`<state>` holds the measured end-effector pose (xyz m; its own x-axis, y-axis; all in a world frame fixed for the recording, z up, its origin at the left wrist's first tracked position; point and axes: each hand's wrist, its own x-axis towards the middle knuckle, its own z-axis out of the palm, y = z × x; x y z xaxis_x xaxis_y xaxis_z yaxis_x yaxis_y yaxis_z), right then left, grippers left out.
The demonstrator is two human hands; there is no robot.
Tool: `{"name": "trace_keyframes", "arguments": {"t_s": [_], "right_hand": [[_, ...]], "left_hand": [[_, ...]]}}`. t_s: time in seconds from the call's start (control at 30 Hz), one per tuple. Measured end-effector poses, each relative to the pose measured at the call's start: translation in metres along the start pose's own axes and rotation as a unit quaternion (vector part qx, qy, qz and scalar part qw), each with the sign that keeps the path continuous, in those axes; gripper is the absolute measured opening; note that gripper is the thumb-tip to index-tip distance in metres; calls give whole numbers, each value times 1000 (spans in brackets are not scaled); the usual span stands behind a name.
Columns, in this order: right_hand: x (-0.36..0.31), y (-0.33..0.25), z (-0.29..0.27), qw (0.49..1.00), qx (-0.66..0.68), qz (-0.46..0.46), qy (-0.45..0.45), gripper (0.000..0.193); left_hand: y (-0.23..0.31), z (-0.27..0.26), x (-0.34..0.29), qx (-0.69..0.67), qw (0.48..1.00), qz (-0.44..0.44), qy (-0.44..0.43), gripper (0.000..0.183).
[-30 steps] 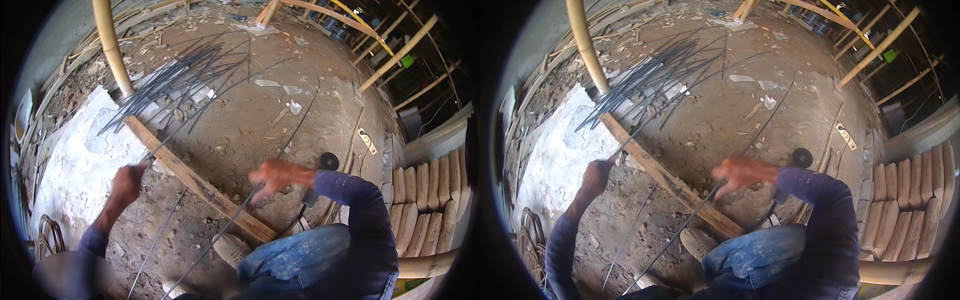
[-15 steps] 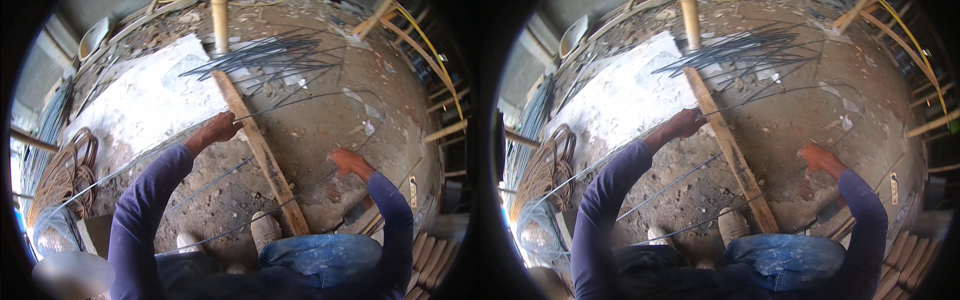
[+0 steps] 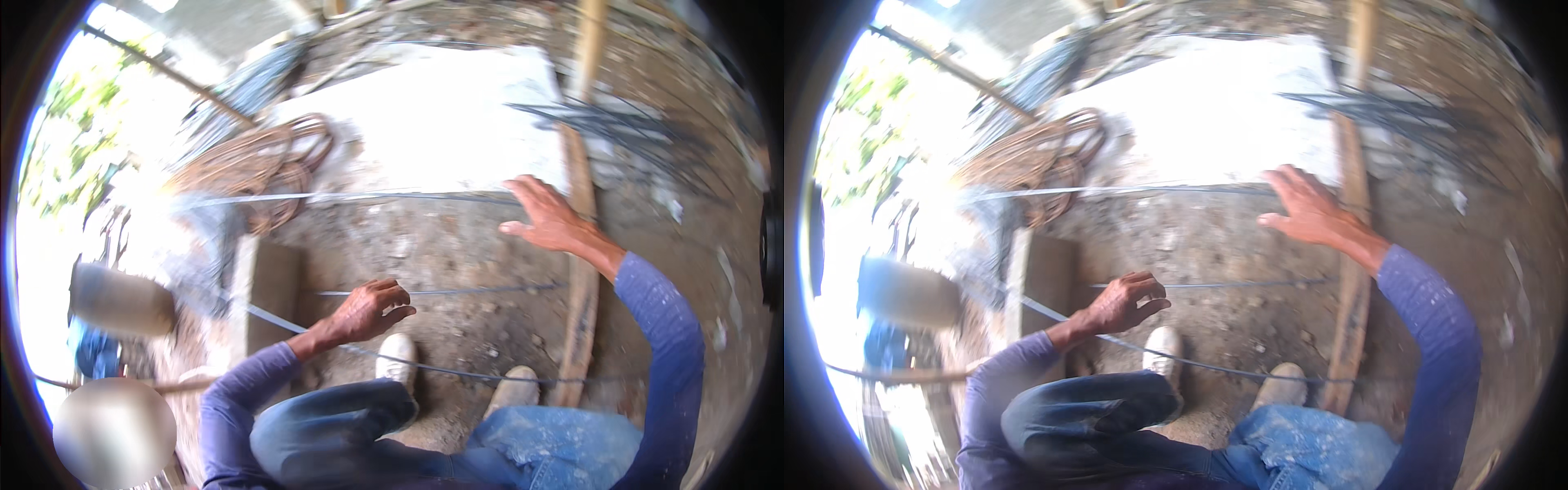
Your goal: The person measures and cuts metal rods using an angle grinder at a construction site. They repeatedly align rods against a wooden guide, cut them to length, and place the cut pieces aside.
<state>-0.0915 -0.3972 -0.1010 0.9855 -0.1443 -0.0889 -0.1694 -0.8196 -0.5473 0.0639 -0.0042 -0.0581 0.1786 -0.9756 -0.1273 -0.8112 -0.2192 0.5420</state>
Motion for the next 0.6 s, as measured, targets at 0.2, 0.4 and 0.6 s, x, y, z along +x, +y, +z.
{"name": "trace_keyframes", "arguments": {"t_s": [0.2,0.4,0.6], "right_hand": [[104,-26,54,995,-34,-95,-1,89],[128,-53,78,997,52,-16,-55,70],[89,-79,49,992,48,-101,62,70]], "left_hand": [[-54,34,-158,131,722,-392,555,49],[-106,90,-205,-578,380,-439,572,87],[-126,92,-135,-786,251,-94,558,110]]}}
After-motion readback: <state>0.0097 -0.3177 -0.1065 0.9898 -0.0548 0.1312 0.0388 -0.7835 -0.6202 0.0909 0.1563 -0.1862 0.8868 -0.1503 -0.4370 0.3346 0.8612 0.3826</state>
